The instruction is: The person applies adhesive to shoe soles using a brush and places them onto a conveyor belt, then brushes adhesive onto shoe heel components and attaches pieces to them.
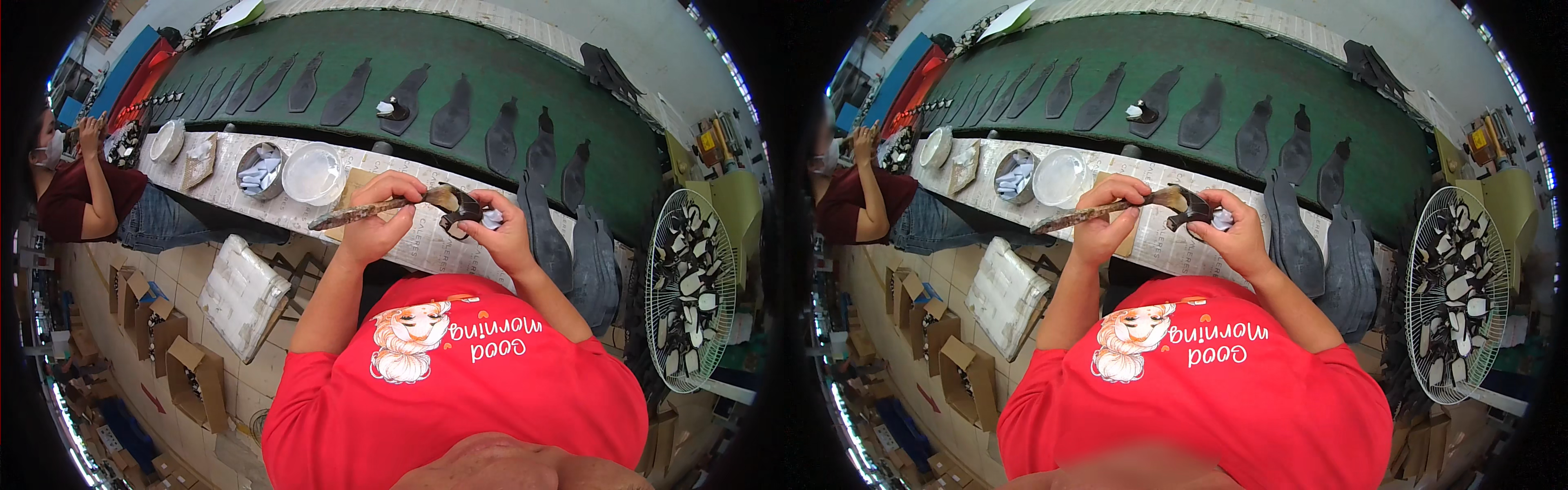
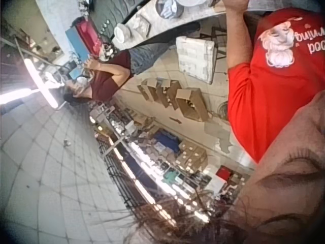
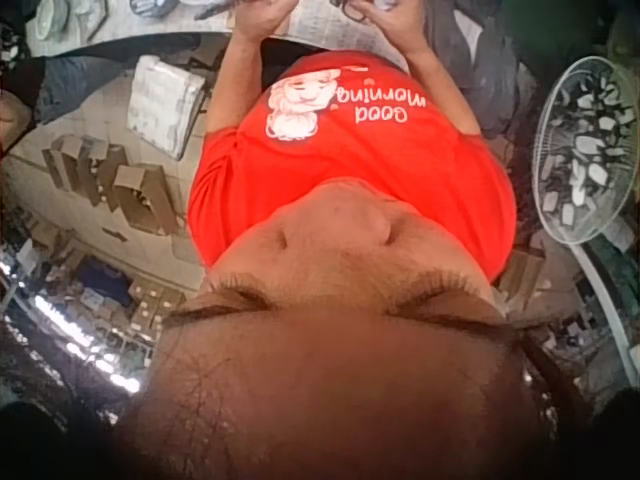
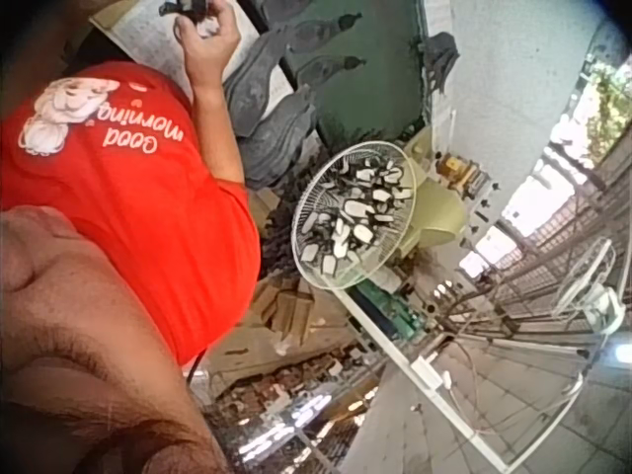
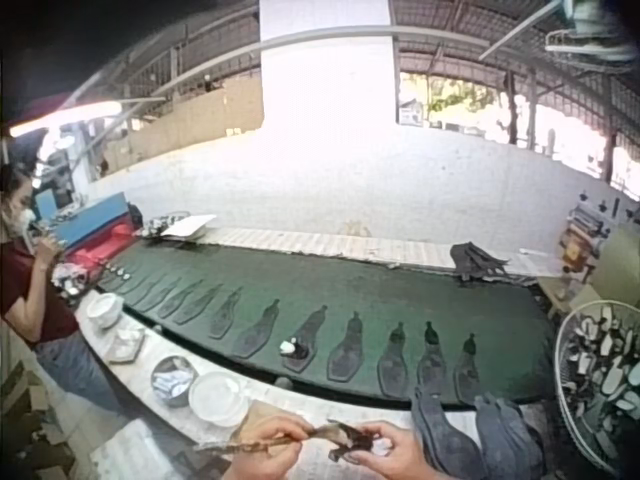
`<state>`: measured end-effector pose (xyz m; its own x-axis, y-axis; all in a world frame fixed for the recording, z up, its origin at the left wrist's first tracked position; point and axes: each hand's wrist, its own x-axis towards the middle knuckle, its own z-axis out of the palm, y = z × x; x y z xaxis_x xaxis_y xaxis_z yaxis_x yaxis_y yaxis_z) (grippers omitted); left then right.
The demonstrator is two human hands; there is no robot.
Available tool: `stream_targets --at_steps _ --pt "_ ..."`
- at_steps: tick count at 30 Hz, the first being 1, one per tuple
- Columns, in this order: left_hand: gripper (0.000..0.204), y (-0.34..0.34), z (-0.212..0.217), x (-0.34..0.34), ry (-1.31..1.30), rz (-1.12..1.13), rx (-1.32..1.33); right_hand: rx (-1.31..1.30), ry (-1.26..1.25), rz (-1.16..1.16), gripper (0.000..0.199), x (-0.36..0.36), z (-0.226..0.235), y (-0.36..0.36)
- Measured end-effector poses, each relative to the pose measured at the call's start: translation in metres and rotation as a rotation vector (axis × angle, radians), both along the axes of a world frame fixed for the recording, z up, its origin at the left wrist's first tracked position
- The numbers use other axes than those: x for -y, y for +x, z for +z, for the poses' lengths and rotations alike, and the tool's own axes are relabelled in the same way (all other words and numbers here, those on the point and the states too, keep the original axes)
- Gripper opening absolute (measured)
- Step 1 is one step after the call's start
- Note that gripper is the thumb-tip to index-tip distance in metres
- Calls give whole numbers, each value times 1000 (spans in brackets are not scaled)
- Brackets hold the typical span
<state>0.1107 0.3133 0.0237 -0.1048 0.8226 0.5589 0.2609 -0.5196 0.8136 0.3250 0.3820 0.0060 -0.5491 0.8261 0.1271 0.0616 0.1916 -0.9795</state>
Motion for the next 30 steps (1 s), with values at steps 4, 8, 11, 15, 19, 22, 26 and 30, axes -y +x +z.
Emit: stream_targets --at_steps 4,8,11,15,19,22,26,30 --pt "16 -1 -1 2 -13 32 17 -19 26 -3 38 1 -2 0" --pt "16 -3 -1 4 -17 47 53 -20 21 -7 38 2 -2 -1" --pt "16 -6 -1 6 -35 65 48 -39 -41 9 38 3 -1 0" --pt "17 -13 0 8 -42 95 50 -55 3 7 39 3 -6 -1" --pt "11 -31 -3 13 -20 255 -1 -89 -207 13 39 4 -2 -2" --pt "6 -56 1 16 -126 597 -35 -223 -476 30 36 -1 -5 -2" --pt "14 -88 2 18 -338 800 -86 -421 -800 78 24 -8 -7 0" --pt "25 -100 -8 14 -501 833 -206 -453 -940 99 17 -6 -4 -4"
